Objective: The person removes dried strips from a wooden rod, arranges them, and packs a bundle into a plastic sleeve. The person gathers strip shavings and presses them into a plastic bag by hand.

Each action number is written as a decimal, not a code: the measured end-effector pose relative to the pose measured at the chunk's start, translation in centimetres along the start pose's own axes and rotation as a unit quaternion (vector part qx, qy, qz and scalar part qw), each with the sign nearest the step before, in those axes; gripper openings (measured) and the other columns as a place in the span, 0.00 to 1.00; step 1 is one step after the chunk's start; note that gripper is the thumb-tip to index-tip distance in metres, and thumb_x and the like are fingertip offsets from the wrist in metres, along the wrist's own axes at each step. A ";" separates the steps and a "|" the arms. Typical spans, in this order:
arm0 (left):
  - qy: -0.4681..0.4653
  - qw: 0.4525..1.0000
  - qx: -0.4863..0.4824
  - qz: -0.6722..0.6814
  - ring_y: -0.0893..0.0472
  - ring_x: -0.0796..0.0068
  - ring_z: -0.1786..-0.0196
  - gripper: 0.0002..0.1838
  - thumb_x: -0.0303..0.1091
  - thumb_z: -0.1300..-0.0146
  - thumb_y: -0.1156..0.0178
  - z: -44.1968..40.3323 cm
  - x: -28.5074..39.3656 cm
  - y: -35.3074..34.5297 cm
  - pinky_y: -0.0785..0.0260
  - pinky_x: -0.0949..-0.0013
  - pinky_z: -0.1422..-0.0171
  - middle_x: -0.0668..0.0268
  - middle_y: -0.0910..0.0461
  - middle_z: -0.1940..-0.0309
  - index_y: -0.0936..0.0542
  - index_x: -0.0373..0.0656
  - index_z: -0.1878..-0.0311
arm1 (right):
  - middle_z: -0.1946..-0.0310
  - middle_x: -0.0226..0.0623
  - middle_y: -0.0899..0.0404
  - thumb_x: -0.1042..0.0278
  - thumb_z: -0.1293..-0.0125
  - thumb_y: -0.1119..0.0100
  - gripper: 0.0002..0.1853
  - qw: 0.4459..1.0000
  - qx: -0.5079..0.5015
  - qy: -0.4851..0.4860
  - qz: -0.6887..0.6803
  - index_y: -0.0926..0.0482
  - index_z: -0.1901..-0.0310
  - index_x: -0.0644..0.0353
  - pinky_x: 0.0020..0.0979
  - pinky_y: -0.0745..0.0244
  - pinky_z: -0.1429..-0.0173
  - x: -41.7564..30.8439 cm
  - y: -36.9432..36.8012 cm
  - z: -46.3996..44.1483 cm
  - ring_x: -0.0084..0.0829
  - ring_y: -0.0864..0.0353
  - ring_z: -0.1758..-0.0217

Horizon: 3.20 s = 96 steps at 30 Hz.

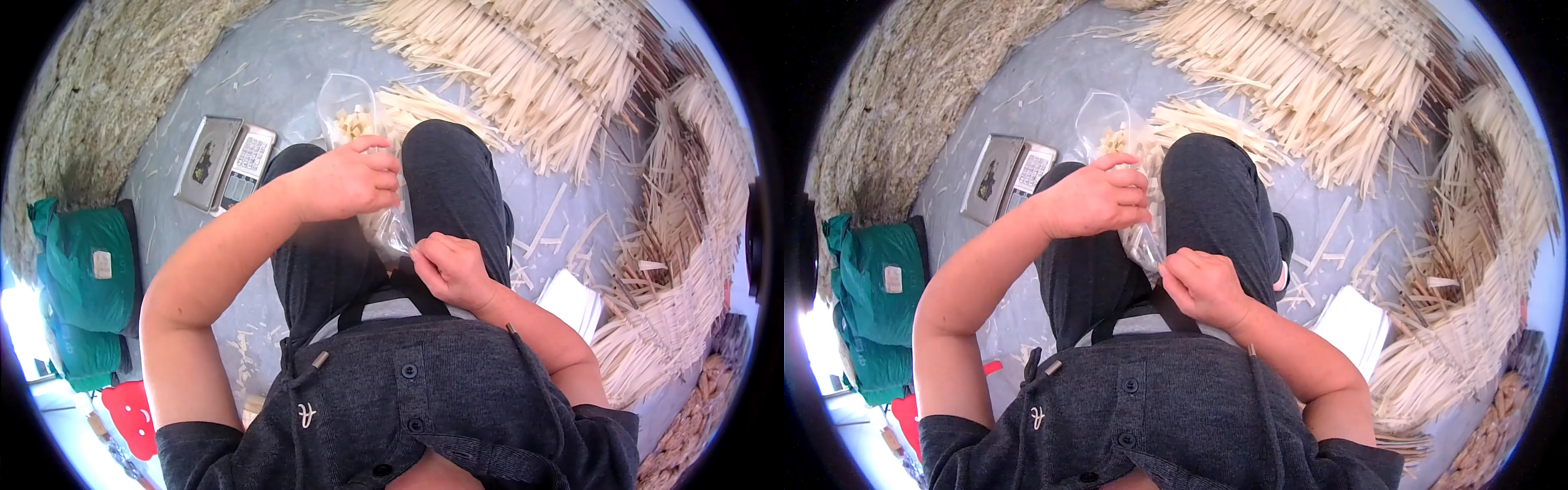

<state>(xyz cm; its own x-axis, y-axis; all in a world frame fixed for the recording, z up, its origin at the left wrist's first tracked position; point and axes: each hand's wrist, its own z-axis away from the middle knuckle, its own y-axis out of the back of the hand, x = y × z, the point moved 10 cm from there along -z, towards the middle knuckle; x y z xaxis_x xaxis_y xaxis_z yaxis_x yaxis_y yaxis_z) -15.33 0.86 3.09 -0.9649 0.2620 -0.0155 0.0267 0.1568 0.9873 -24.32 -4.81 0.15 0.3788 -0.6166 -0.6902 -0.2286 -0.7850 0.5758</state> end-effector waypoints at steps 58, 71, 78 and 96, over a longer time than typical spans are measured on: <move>0.230 0.949 0.006 0.218 0.20 0.65 0.55 0.07 0.39 0.38 0.37 4.6 -6.9 -1.6 0.27 0.62 0.54 0.70 0.20 0.63 0.14 0.51 0.61 | 0.78 0.43 0.24 0.67 0.40 0.40 0.08 0.983 -0.111 -0.143 0.043 0.26 0.71 0.62 0.41 0.27 0.68 2.8 -2.9 -6.8 0.46 0.22 0.75; 0.240 0.940 -0.011 0.242 0.19 0.65 0.54 0.07 0.37 0.39 0.36 4.7 -7.4 -1.8 0.27 0.61 0.52 0.71 0.18 0.61 0.14 0.52 0.60 | 0.79 0.46 0.23 0.63 0.40 0.40 0.11 0.976 -0.129 -0.140 0.102 0.24 0.72 0.63 0.43 0.24 0.65 3.7 -3.6 -8.2 0.47 0.19 0.73; 0.401 0.858 0.217 0.234 0.18 0.64 0.59 0.12 0.36 0.39 0.35 8.3 -6.3 1.8 0.25 0.62 0.53 0.67 0.22 0.56 0.17 0.52 0.52 | 0.80 0.44 0.23 0.62 0.40 0.37 0.13 0.974 -0.113 -0.198 -0.003 0.24 0.72 0.63 0.39 0.26 0.67 4.4 -3.2 -7.5 0.43 0.20 0.76; 0.420 0.870 0.199 0.166 0.18 0.63 0.75 0.20 0.51 0.49 0.30 4.2 5.0 -3.0 0.26 0.64 0.70 0.66 0.22 0.80 0.22 0.45 0.75 | 0.81 0.44 0.24 0.68 0.40 0.40 0.10 0.956 -0.172 -0.238 -0.022 0.25 0.73 0.65 0.36 0.29 0.71 3.6 -2.7 -4.0 0.37 0.24 0.79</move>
<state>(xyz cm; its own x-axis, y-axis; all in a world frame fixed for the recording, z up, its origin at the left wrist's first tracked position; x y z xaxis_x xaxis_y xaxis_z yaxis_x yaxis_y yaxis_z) -19.09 5.68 -0.64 -0.7327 -0.4065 0.5458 0.2668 0.5662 0.7799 -18.81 -4.65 -2.12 -0.0882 -0.6056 -0.7908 0.1174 -0.7947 0.5955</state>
